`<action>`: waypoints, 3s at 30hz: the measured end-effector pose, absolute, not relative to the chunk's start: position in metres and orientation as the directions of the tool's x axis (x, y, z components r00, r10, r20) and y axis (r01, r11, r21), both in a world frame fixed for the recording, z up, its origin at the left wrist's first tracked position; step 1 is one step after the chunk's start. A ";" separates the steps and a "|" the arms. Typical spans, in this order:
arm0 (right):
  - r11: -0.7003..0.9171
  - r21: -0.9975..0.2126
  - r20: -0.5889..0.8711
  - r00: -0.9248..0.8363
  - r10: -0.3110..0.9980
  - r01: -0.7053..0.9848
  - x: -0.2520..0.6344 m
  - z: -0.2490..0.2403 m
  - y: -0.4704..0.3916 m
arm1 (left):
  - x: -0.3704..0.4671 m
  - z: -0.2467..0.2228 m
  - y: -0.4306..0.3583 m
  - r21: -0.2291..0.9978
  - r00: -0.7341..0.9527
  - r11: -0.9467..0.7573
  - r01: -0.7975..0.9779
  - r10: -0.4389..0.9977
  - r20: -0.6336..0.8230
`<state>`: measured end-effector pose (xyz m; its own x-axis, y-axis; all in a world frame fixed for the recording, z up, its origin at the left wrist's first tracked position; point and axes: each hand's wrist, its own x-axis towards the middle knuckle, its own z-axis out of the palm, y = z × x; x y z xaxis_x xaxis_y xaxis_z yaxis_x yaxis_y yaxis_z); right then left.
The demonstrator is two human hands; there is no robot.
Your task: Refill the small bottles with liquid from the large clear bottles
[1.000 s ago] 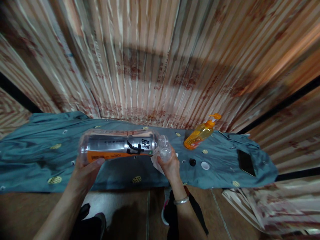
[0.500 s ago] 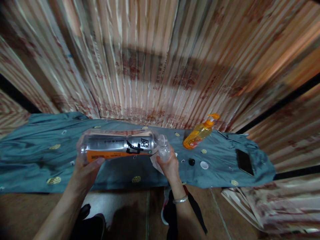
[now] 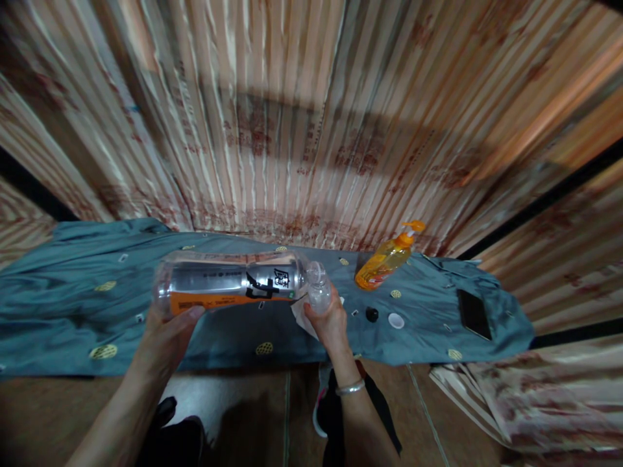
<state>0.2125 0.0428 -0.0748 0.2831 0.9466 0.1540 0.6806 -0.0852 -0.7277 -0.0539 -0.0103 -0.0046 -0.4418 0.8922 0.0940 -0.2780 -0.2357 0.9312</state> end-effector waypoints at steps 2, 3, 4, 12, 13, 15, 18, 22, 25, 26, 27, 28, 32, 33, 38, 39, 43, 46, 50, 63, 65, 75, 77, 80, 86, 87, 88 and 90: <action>-0.072 -0.729 0.166 0.279 0.946 0.680 0.212 -0.076 0.043 | -0.055 -0.006 -0.010 0.934 -0.433 -0.240 -0.263 0.895 0.108; -0.061 -0.733 0.176 0.276 0.945 0.677 0.212 -0.076 0.043 | -0.055 -0.007 -0.010 0.935 -0.431 -0.244 -0.258 0.895 0.115; -0.049 -0.737 0.186 0.273 0.944 0.674 0.212 -0.077 0.042 | -0.055 -0.007 -0.010 0.934 -0.429 -0.247 -0.257 0.895 0.118; -0.064 -0.745 0.167 0.278 0.946 0.664 0.212 -0.073 0.041 | -0.053 -0.005 -0.010 0.921 -0.457 -0.249 -0.298 0.885 0.091; -0.058 -0.748 0.169 0.274 0.947 0.661 0.211 -0.073 0.041 | -0.053 -0.004 -0.010 0.921 -0.454 -0.244 -0.304 0.887 0.085; -0.049 -0.751 0.175 0.269 0.947 0.659 0.212 -0.074 0.041 | -0.054 -0.004 -0.011 0.923 -0.442 -0.233 -0.306 0.894 0.079; -0.048 -0.750 0.179 0.271 0.946 0.660 0.212 -0.075 0.041 | -0.055 -0.004 -0.011 0.927 -0.437 -0.236 -0.291 0.895 0.090; -0.051 -0.751 0.172 0.269 0.948 0.658 0.213 -0.075 0.041 | -0.056 -0.005 -0.011 0.926 -0.440 -0.255 -0.279 0.891 0.112; -0.061 -0.753 0.160 0.272 0.949 0.656 0.213 -0.074 0.041 | -0.055 -0.004 -0.010 0.922 -0.437 -0.261 -0.286 0.892 0.117; -0.065 -0.753 0.153 0.271 0.950 0.655 0.213 -0.073 0.041 | -0.054 -0.004 -0.010 0.921 -0.440 -0.262 -0.289 0.891 0.115; -0.072 -0.750 0.146 0.271 0.951 0.657 0.213 -0.073 0.042 | -0.054 -0.003 -0.010 0.920 -0.445 -0.261 -0.293 0.889 0.110; -0.078 -0.746 0.140 0.270 0.953 0.661 0.213 -0.073 0.042 | -0.053 -0.003 -0.010 0.919 -0.450 -0.258 -0.298 0.887 0.103; -0.087 -0.729 0.132 0.264 0.956 0.679 0.213 -0.074 0.041 | -0.053 -0.004 -0.011 0.920 -0.449 -0.249 -0.303 0.889 0.092; -0.085 -0.729 0.136 0.266 0.954 0.679 0.213 -0.075 0.041 | -0.054 -0.005 -0.011 0.922 -0.442 -0.250 -0.294 0.892 0.100; -0.094 -0.728 0.140 0.282 0.949 0.680 0.212 -0.075 0.042 | -0.055 -0.007 -0.011 0.917 -0.428 -0.272 -0.291 0.895 0.129; -0.100 -0.726 0.133 0.281 0.950 0.681 0.212 -0.074 0.042 | -0.055 -0.006 -0.011 0.912 -0.434 -0.272 -0.306 0.893 0.121; -0.109 -0.727 0.122 0.283 0.951 0.678 0.211 -0.071 0.042 | -0.052 -0.003 -0.010 0.904 -0.444 -0.270 -0.332 0.890 0.102; -0.106 -0.732 0.121 0.281 0.952 0.673 0.211 -0.071 0.041 | -0.052 -0.002 -0.011 0.913 -0.429 -0.261 -0.314 0.897 0.108; -0.108 -0.737 0.110 0.276 0.955 0.667 0.213 -0.073 0.041 | -0.052 -0.003 -0.011 0.914 -0.442 -0.258 -0.313 0.891 0.100; -0.086 -0.749 0.135 0.279 0.951 0.657 0.215 -0.079 0.043 | -0.051 -0.002 -0.009 0.905 -0.450 -0.249 -0.344 0.890 0.074; -0.095 -0.743 0.132 0.284 0.950 0.662 0.214 -0.077 0.043 | -0.051 -0.001 -0.010 0.904 -0.445 -0.247 -0.349 0.893 0.072; -0.071 -0.749 0.154 0.278 0.948 0.658 0.215 -0.075 0.040 | -0.052 -0.001 -0.010 0.901 -0.446 -0.226 -0.370 0.894 0.041; -0.066 -0.745 0.163 0.277 0.947 0.664 0.215 -0.076 0.040 | -0.052 -0.001 -0.010 0.901 -0.431 -0.227 -0.371 0.901 0.049; -0.073 -0.738 0.160 0.278 0.947 0.671 0.216 -0.077 0.040 | -0.053 -0.002 -0.010 0.900 -0.416 -0.234 -0.367 0.907 0.066; -0.085 -0.732 0.146 0.277 0.950 0.676 0.215 -0.076 0.040 | -0.056 -0.008 -0.008 0.894 -0.415 -0.251 -0.371 0.906 0.082; -0.086 -0.730 0.146 0.277 0.950 0.678 0.215 -0.075 0.040 | -0.057 -0.008 -0.008 0.893 -0.416 -0.255 -0.371 0.905 0.086; -0.089 -0.727 0.144 0.278 0.950 0.681 0.215 -0.075 0.040 | -0.057 -0.008 -0.008 0.892 -0.414 -0.259 -0.372 0.906 0.090; -0.095 -0.725 0.140 0.281 0.949 0.682 0.215 -0.074 0.040 | -0.057 -0.008 -0.008 0.891 -0.410 -0.264 -0.369 0.907 0.099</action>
